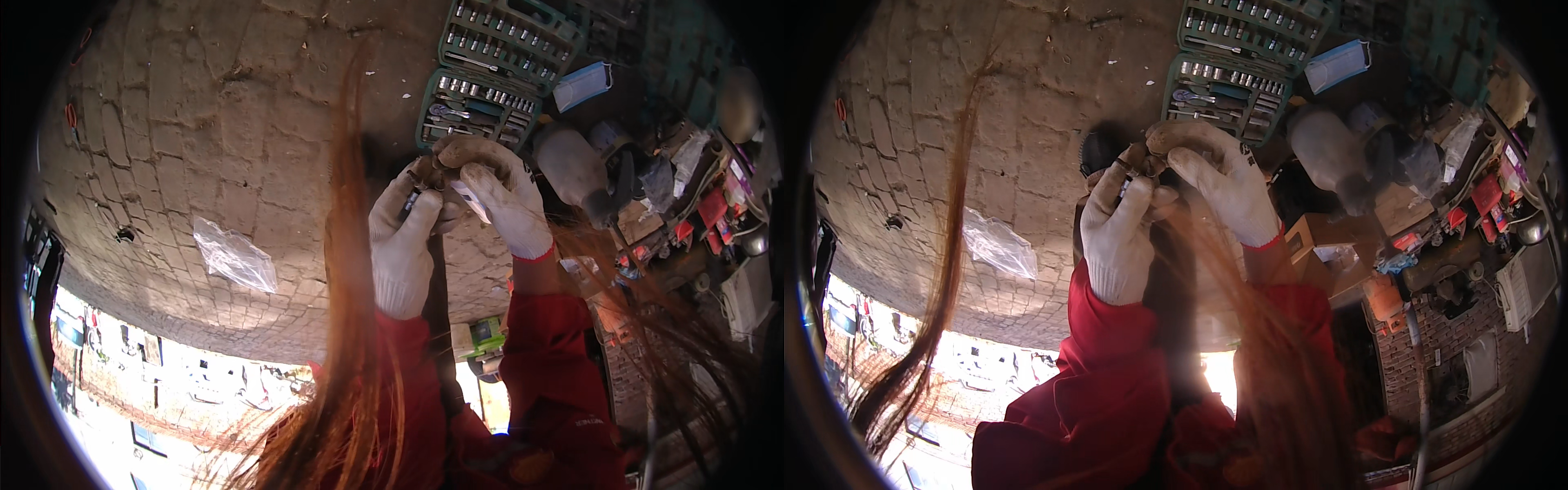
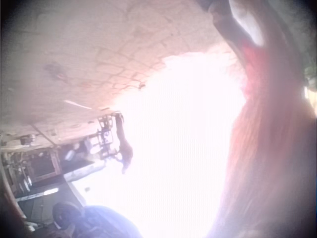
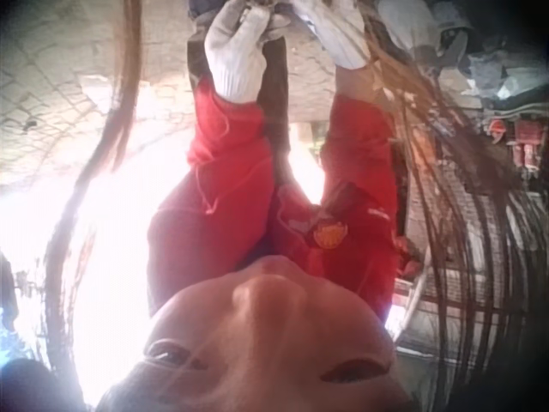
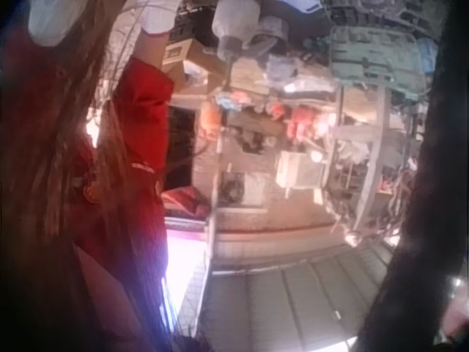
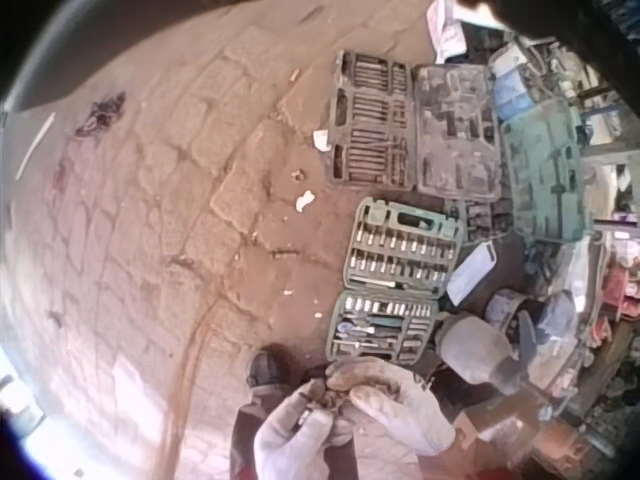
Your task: The person handles small metal socket bits and a socket wrench in a cluttered auto repair workshop. They repeatedly pick up bits, insert them into the wrench, and place them back into an orange socket set case. The person also moves around the workshop and briefly interacts with a cardboard box containing a brake disc.
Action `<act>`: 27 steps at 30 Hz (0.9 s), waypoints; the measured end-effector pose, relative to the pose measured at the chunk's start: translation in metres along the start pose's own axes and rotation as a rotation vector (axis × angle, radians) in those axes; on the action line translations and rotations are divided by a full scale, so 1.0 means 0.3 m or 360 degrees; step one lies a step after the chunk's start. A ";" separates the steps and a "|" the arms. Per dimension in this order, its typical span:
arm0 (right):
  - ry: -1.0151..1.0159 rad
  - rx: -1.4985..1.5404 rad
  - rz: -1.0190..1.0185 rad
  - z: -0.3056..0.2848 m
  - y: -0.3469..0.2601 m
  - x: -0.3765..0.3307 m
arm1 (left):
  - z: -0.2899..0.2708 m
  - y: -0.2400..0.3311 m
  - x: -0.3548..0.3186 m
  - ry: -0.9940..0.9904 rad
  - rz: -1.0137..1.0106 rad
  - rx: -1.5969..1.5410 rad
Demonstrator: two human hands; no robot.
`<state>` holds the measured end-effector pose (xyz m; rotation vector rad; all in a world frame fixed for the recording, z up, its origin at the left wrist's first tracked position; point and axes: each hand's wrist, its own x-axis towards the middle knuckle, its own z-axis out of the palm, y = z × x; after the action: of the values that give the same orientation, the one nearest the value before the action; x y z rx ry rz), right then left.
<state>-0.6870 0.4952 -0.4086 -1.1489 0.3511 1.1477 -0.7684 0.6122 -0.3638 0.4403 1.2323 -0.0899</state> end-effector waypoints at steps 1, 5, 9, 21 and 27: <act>-0.0028 -0.0009 -0.0051 0.002 0.004 -0.002 | 0.002 -0.002 -0.005 0.0008 -0.0001 0.0025; -0.0070 0.0002 -0.0051 -0.006 0.025 -0.022 | 0.001 -0.008 -0.019 -0.0028 0.0003 0.0118; -0.0155 0.0020 -0.0056 -0.012 0.030 -0.037 | -0.022 -0.005 -0.025 -0.0155 -0.0038 0.0175; -0.0120 -0.0209 -0.0108 0.018 -0.025 -0.086 | -0.061 -0.013 -0.043 -0.0531 -0.0207 -0.0441; -0.0056 -0.0249 -0.0093 0.038 -0.037 -0.105 | -0.027 0.000 -0.077 -0.0352 -0.0221 -0.0298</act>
<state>-0.6947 0.4888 -0.3748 -1.2654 0.2021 1.1583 -0.7835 0.6114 -0.3444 0.1762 1.0412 -0.1370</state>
